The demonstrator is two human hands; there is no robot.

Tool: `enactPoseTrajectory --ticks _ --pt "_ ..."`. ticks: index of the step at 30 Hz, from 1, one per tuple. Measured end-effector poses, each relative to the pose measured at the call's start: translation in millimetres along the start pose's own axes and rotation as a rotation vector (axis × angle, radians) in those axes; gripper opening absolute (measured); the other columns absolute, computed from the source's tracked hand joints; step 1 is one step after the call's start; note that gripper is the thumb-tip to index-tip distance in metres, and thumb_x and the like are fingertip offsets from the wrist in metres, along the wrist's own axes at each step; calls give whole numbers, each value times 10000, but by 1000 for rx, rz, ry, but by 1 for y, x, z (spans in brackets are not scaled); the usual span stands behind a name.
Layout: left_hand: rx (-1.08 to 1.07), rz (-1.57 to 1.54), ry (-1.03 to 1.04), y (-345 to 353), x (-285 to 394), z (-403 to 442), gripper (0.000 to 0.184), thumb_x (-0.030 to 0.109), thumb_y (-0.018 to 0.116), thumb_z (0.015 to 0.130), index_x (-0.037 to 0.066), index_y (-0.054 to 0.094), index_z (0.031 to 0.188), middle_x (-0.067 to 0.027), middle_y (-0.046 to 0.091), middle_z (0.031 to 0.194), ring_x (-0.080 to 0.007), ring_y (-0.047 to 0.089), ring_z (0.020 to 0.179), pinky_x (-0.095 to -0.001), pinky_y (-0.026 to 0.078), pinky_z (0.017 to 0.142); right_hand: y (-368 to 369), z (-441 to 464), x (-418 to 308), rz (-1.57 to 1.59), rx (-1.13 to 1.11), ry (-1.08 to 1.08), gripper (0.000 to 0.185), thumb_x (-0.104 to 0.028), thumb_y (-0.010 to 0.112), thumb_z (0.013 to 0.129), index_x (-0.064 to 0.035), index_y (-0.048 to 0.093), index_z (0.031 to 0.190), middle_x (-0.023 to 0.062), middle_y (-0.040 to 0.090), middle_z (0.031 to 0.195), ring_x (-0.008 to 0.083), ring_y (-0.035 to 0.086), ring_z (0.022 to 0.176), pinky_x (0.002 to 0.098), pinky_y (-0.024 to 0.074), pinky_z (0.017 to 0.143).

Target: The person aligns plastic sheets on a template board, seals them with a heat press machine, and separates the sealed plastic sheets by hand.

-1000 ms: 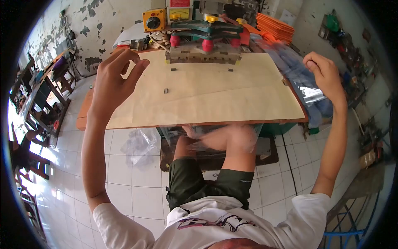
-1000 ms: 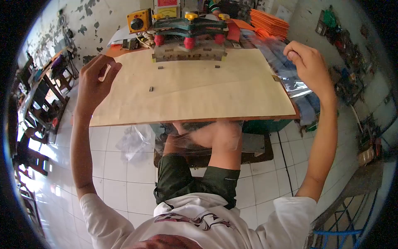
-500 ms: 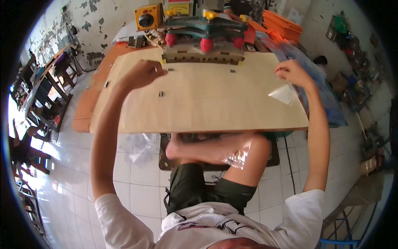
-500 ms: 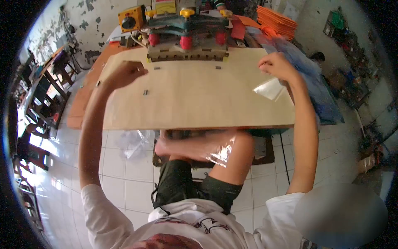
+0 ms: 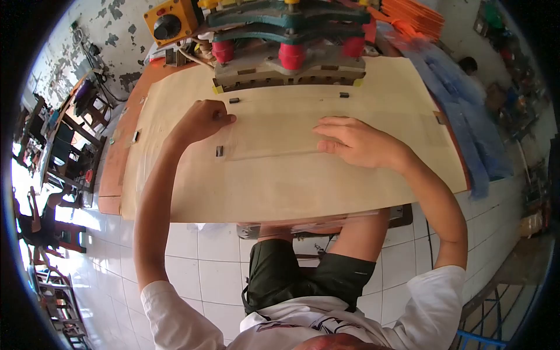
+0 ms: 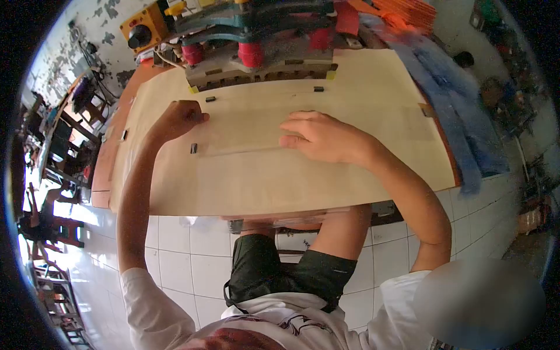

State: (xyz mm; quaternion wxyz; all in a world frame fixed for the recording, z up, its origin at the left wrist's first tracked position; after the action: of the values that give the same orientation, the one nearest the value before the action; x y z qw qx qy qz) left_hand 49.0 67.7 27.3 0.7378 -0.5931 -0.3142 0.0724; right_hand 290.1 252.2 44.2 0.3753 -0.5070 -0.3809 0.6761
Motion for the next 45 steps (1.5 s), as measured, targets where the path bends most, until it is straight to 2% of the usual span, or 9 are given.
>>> enactPoseTrajectory --ticks 2,4,6,12,18,24,38,41,45 --pt "-49 63 -47 -3 6 -8 254 231 715 836 2 626 772 -123 639 726 -255 611 681 -382 478 644 17 8 6 51 -59 41 431 -307 580 938 39 600 1195 235 551 1278 379 531 1182 428 420 1005" --pt "388 372 163 -28 41 -32 231 218 723 820 22 631 902 -140 652 916 -300 625 845 -397 496 754 18 15 10 13 -120 145 435 -290 587 953 -13 568 1288 243 442 1425 374 415 1331 396 357 1090" --pt "345 273 215 -32 74 -48 292 219 722 816 34 616 1015 -159 626 1073 -347 595 984 -431 483 855 18 19 10 -12 -109 102 438 -290 583 955 -16 564 1295 243 430 1437 370 394 1349 398 341 1103" --pt "-16 -132 387 33 110 -44 409 250 629 914 -37 570 1200 -239 581 1208 -409 564 1119 -434 459 961 28 16 20 -103 -29 46 477 -296 592 944 -44 532 1344 234 385 1474 371 324 1397 433 266 1145" --pt "44 -12 385 56 111 -33 512 311 609 900 -33 526 1269 -239 471 1370 -397 449 1280 -472 362 1068 30 8 27 -209 -46 70 618 -393 611 909 -50 458 1400 233 324 1509 384 288 1413 500 215 1153" --pt "39 99 345 65 109 -36 688 424 607 862 -11 448 1371 -250 373 1465 -399 348 1373 -544 242 1135 31 5 28 -271 -63 79 719 -489 590 893 -63 397 1439 252 293 1517 400 278 1413 577 205 1133" --pt "46 185 329 66 108 -39 858 615 591 819 28 418 1421 -275 338 1486 -458 309 1383 -616 188 1110 29 0 28 -339 -32 158 915 -651 599 805 -66 352 1464 316 246 1505 443 218 1423 649 163 1108" --pt "5 218 322 66 108 -40 897 639 572 822 32 371 1451 -271 290 1512 -451 255 1410 -594 151 1132 27 0 27 -310 -5 179 912 -608 639 800 -23 364 1443 285 277 1505 428 250 1414 645 175 1106" --pt "-41 243 305 69 108 -39 932 660 554 827 31 327 1476 -269 245 1536 -446 205 1432 -571 123 1151 30 6 12 -221 -22 78 741 -392 659 840 -4 399 1415 199 329 1509 355 313 1401 616 217 1106"
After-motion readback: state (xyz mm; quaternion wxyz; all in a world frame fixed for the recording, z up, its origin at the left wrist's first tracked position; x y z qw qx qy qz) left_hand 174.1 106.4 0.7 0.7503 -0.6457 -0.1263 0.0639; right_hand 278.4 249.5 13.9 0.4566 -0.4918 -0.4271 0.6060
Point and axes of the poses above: each hand's wrist, its own z-axis towards the middle knuckle, its own y-axis out of the palm, x = y × z, the point moved 6 cm from there along z, towards the middle knuckle
